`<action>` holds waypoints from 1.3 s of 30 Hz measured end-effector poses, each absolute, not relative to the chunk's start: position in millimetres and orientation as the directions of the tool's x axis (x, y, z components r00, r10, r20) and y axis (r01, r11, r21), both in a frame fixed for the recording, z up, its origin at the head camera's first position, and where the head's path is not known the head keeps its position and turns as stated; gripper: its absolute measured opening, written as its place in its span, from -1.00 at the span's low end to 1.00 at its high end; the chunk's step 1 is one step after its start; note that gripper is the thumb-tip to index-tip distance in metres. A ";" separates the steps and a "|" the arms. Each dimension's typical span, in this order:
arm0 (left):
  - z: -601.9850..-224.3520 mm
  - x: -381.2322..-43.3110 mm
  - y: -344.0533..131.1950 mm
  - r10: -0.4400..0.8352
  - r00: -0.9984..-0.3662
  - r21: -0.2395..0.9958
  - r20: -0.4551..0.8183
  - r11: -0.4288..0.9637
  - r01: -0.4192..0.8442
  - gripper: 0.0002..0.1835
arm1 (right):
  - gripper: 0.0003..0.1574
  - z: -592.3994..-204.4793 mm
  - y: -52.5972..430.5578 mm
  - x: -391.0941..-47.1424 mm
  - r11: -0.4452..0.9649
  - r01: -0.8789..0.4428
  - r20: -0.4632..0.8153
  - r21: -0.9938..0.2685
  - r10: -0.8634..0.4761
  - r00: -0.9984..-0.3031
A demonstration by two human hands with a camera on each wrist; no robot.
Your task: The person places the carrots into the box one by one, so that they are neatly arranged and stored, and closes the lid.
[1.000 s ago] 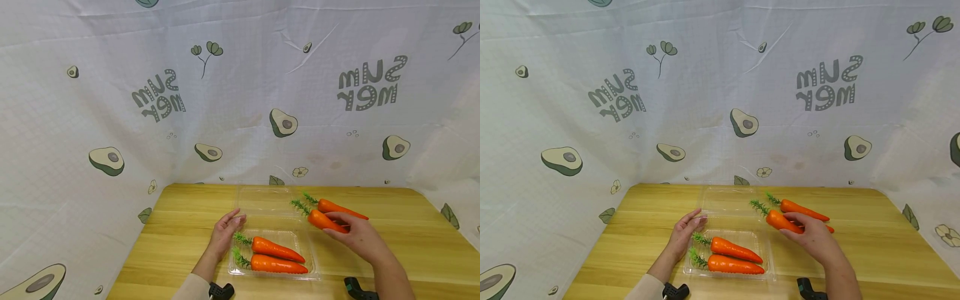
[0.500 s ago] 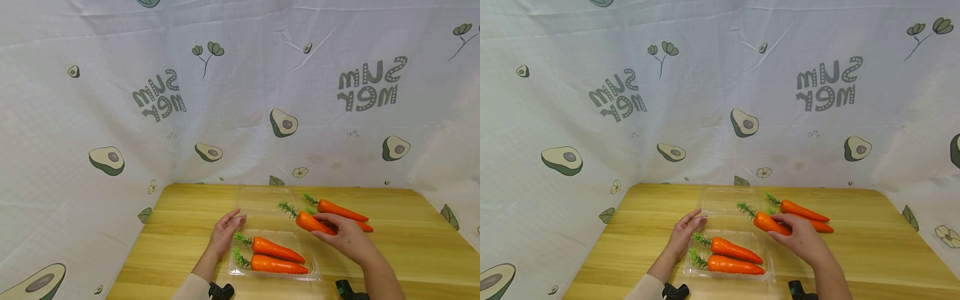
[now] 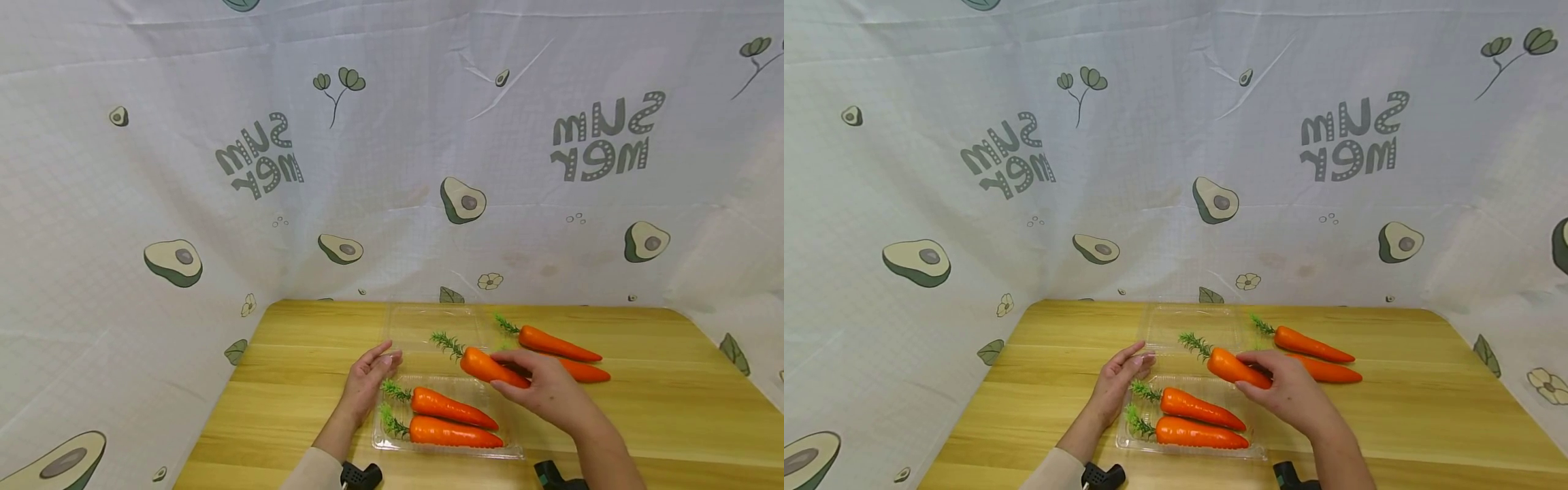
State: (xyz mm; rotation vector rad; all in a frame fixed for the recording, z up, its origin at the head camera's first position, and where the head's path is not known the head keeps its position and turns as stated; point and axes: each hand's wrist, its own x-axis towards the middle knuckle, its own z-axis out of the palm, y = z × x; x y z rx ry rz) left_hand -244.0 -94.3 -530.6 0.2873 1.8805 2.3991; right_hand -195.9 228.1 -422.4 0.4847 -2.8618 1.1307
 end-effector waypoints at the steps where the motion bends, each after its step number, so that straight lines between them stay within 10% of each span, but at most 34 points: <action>1: -530.6 -244.1 -94.2 0.177 -0.979 0.968 0.098 -0.245 0.053 -0.41 | -0.45 -422.0 226.6 -195.9 0.682 -0.297 0.133 -0.669 -0.284 -0.950; 39: -528.5 -244.8 -94.0 0.160 -0.984 0.971 0.071 -0.236 0.032 -0.46 | -0.55 -438.2 180.1 -217.7 0.654 -0.476 0.070 -0.588 -0.545 -0.836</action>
